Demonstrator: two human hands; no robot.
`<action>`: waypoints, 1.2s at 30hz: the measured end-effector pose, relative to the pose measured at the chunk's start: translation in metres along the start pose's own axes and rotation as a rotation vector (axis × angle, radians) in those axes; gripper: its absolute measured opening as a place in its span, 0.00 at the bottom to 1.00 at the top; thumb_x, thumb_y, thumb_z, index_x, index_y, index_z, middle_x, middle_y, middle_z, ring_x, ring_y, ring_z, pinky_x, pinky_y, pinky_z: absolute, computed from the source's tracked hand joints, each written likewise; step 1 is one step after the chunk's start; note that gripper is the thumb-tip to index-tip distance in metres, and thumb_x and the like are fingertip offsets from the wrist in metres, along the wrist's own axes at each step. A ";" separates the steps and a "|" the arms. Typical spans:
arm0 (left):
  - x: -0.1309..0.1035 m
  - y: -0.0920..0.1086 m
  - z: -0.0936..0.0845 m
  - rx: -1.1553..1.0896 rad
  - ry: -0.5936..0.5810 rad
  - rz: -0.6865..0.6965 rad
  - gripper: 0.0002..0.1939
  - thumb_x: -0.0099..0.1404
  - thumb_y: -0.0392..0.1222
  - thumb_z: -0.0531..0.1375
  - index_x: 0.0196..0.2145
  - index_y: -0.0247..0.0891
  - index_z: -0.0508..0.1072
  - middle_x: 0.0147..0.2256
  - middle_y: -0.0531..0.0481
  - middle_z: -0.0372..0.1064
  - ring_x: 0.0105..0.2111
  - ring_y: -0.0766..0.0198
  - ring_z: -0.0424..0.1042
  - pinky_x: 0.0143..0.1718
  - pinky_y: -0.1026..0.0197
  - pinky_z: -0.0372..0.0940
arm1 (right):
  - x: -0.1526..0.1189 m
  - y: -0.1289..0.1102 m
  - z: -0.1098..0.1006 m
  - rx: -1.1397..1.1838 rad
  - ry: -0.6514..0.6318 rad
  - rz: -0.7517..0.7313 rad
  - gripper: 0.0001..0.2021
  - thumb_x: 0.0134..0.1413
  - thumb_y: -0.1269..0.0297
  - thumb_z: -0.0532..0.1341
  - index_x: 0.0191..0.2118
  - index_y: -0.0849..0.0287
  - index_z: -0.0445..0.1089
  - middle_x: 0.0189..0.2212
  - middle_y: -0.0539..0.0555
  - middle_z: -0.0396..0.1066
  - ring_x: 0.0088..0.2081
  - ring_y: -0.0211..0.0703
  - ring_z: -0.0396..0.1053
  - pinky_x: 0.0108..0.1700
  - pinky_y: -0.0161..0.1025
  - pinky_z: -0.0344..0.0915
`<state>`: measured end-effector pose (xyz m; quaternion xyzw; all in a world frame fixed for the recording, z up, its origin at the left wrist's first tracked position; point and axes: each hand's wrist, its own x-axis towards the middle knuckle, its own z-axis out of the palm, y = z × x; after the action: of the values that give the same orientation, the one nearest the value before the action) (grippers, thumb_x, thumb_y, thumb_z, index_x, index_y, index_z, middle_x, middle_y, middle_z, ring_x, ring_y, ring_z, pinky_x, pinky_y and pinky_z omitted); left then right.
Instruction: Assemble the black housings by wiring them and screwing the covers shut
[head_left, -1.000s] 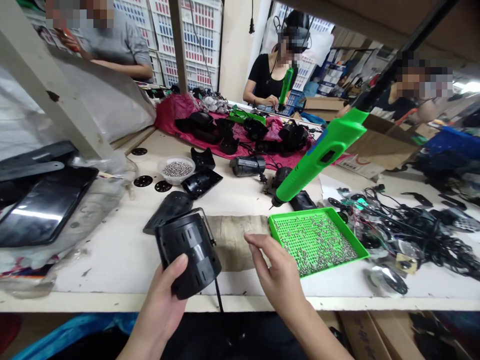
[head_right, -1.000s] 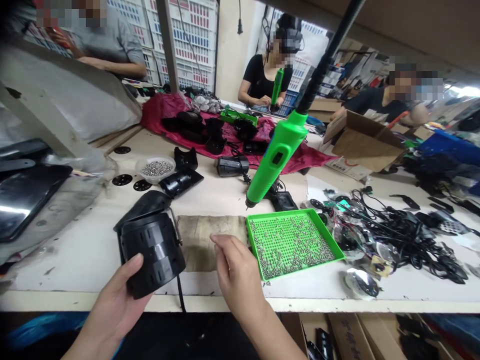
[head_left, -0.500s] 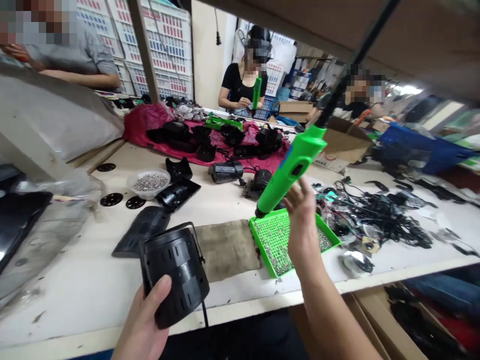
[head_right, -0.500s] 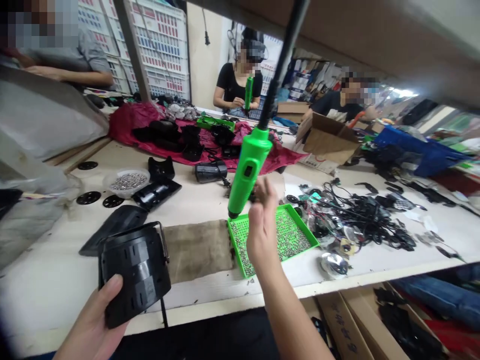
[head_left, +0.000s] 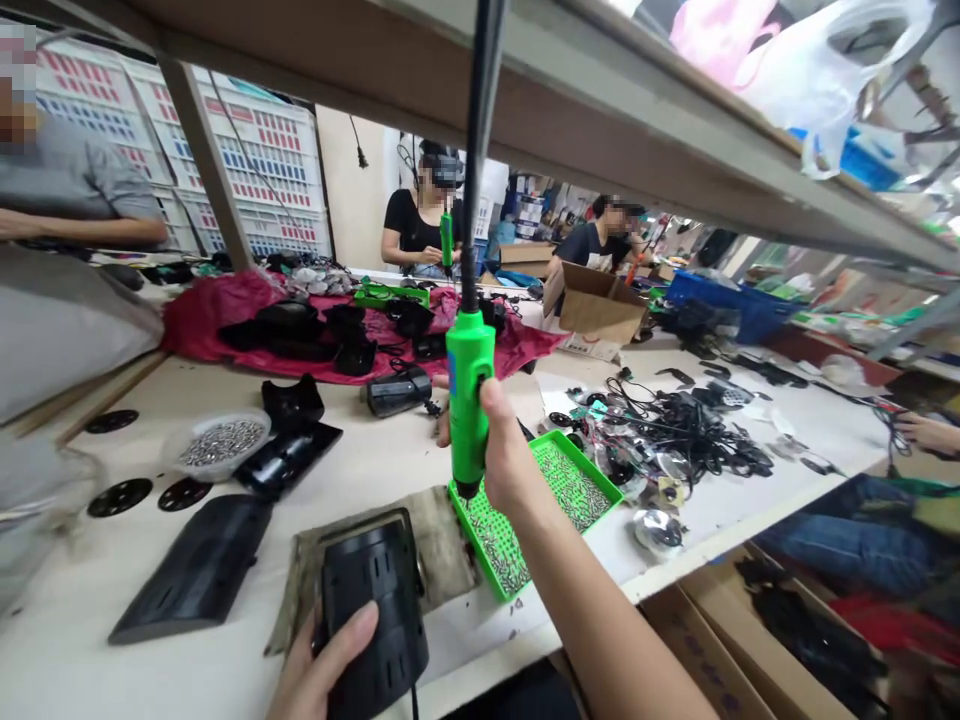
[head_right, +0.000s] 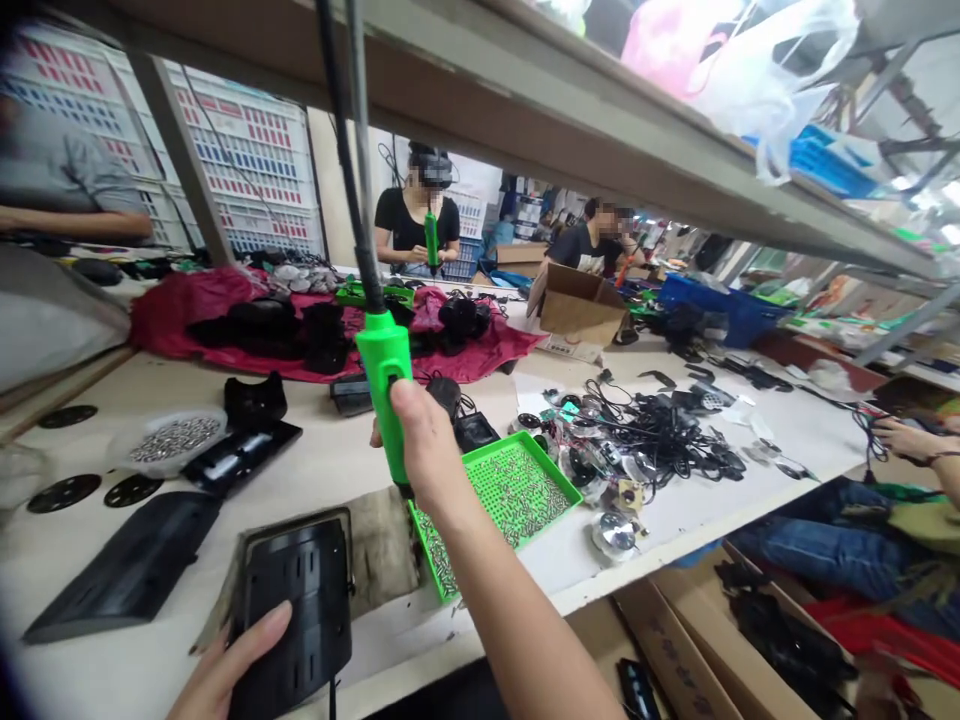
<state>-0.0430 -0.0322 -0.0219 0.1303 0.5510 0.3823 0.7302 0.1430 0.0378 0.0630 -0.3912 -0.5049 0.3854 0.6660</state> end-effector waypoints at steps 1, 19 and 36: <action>-0.001 -0.001 0.001 -0.006 0.005 0.009 0.42 0.44 0.49 0.72 0.57 0.46 0.66 0.39 0.48 0.79 0.43 0.46 0.77 0.41 0.50 0.73 | -0.001 -0.001 -0.001 0.047 -0.005 0.012 0.31 0.56 0.34 0.48 0.35 0.60 0.71 0.17 0.47 0.64 0.20 0.36 0.60 0.25 0.35 0.55; -0.006 -0.010 0.019 0.054 0.011 0.283 0.41 0.43 0.50 0.72 0.55 0.37 0.67 0.37 0.46 0.79 0.40 0.49 0.77 0.38 0.54 0.73 | -0.042 0.000 0.039 0.384 0.136 -0.156 0.42 0.38 0.19 0.44 0.26 0.58 0.69 0.09 0.43 0.58 0.12 0.34 0.58 0.25 0.38 0.70; -0.006 -0.009 0.019 0.168 -0.068 0.399 0.30 0.44 0.49 0.69 0.45 0.37 0.72 0.36 0.45 0.77 0.39 0.50 0.75 0.43 0.51 0.67 | -0.063 -0.041 0.049 0.228 -0.160 -0.332 0.21 0.62 0.45 0.49 0.42 0.52 0.73 0.15 0.44 0.60 0.18 0.39 0.62 0.32 0.43 0.70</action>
<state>-0.0232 -0.0380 -0.0162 0.3103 0.5193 0.4673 0.6448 0.0879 -0.0292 0.0857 -0.1931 -0.5669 0.3549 0.7179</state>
